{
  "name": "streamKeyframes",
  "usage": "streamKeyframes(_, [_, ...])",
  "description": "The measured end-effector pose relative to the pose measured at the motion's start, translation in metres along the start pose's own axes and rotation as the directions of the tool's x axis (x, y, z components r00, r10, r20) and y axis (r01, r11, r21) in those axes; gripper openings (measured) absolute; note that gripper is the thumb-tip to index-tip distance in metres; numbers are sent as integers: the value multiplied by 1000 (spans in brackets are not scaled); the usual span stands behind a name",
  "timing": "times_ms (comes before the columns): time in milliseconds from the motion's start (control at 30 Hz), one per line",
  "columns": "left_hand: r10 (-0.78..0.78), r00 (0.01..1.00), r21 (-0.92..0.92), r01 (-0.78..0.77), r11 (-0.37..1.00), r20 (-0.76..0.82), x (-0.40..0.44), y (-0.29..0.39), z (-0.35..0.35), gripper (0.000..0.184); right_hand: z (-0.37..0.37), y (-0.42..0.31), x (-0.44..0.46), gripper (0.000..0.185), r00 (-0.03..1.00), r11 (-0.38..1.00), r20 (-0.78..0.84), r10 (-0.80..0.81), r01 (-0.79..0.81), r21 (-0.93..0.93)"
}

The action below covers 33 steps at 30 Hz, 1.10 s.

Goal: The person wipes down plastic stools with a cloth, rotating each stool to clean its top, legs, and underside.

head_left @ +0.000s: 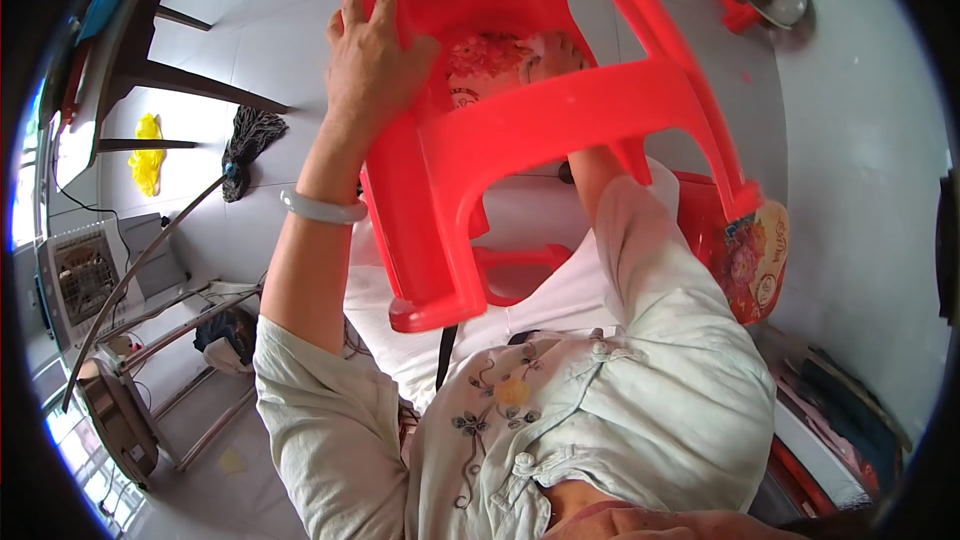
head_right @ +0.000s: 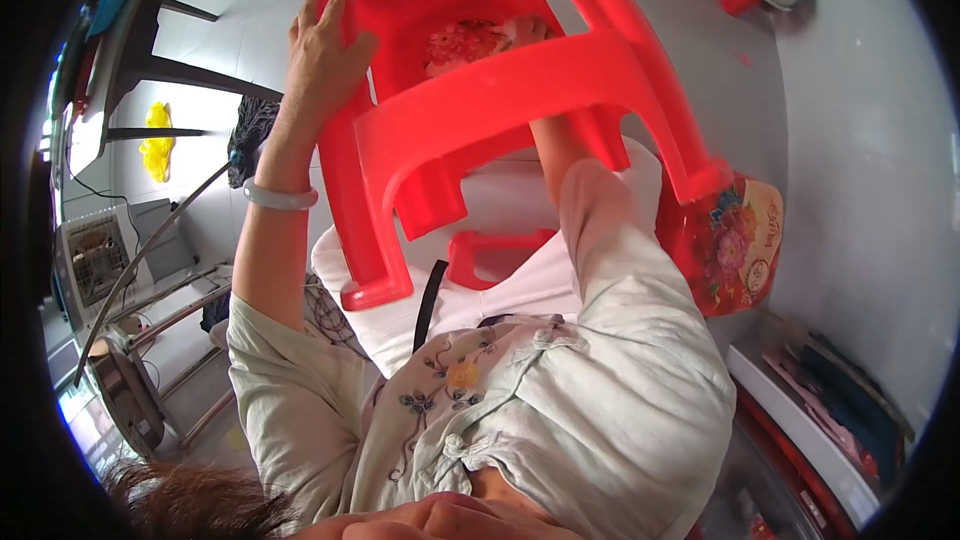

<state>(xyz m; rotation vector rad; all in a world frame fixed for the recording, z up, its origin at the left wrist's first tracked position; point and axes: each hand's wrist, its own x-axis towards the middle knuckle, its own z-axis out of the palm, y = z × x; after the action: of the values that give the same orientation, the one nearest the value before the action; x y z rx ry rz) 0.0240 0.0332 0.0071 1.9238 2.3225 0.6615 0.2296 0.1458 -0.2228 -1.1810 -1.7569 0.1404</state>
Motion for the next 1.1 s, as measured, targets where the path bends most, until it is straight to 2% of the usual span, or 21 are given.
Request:
streamKeyframes(33, [-6,1000,5,6,1000,2,-1,3,-1,74,1,-12,14,22,990,935,93,102,-63,-350])
streamKeyframes(67, [-5,1000,1,5,1000,12,-1,6,-3,76,19,1,20,22,990,937,99,103,-63,-343])
streamKeyframes(133, [-11,1000,6,11,1000,16,-3,10,-5,78,59,27,48,23,933,971,350,83,4,-241])
streamKeyframes(167, [-19,999,13,19,1000,30,-4,11,-7,77,63,24,59,23,932,973,353,78,5,-230])
streamKeyframes(233, [-31,998,10,30,999,51,-3,13,-9,77,65,17,83,21,811,915,581,69,181,-362])
streamKeyframes(267, [-33,998,11,32,999,56,-3,13,-9,77,60,9,91,21,809,915,584,72,179,-361])
streamKeyframes(333, [-27,999,4,26,1000,46,-4,16,-8,78,49,5,95,22,652,898,733,193,183,-400])
streamKeyframes(367, [-25,998,-4,25,1000,52,-3,15,-8,78,46,10,85,22,649,895,734,201,183,-407])
streamKeyframes(400, [6,1000,-10,-6,1000,24,-1,9,-7,78,41,12,69,22,838,920,544,-43,246,-305])
streamKeyframes(433, [35,999,-15,-35,999,3,-2,4,-6,78,37,18,51,22,922,917,280,-268,333,-221])
streamKeyframes(567, [27,1000,-15,-28,1000,-15,-1,-1,-2,79,0,26,-7,35,956,926,260,-139,218,-307])
streamKeyframes(600, [37,999,-25,-37,999,-13,-2,0,-2,79,-9,37,-30,38,858,482,429,-283,514,-710])
streamKeyframes(633, [44,999,-27,-44,999,-17,-1,-2,-1,80,-20,45,-46,42,725,-178,636,-264,611,-771])
streamKeyframes(667, [49,999,-29,-50,998,-23,0,-3,0,81,-47,30,-55,44,870,628,422,-254,480,-612])
streamKeyframes(700, [44,999,-19,-44,999,-20,0,-4,1,81,-75,11,-66,47,959,998,277,-56,58,2])
streamKeyframes(767, [56,998,-38,-57,998,-27,0,-5,1,81,-99,1,-107,55,943,921,314,112,21,-389])
streamKeyframes(833, [71,997,-58,-73,996,-37,0,-6,3,80,-124,-12,-143,60,943,895,226,244,-129,-427])
streamKeyframes(867, [77,996,-37,-79,996,-46,1,-6,5,80,-131,-16,-158,60,947,892,216,239,-126,-435])
streamKeyframes(933, [83,995,-24,-85,996,-58,0,-3,7,80,-137,-25,-176,57,843,750,131,521,-379,-543])
streamKeyframes(1067, [86,996,-2,-86,996,-30,2,-1,4,78,-126,-15,-165,53,788,720,122,604,-473,-508])
streamKeyframes(1100, [74,997,-8,-74,997,-17,3,1,5,78,-121,-8,-159,51,853,824,151,500,-415,-387])
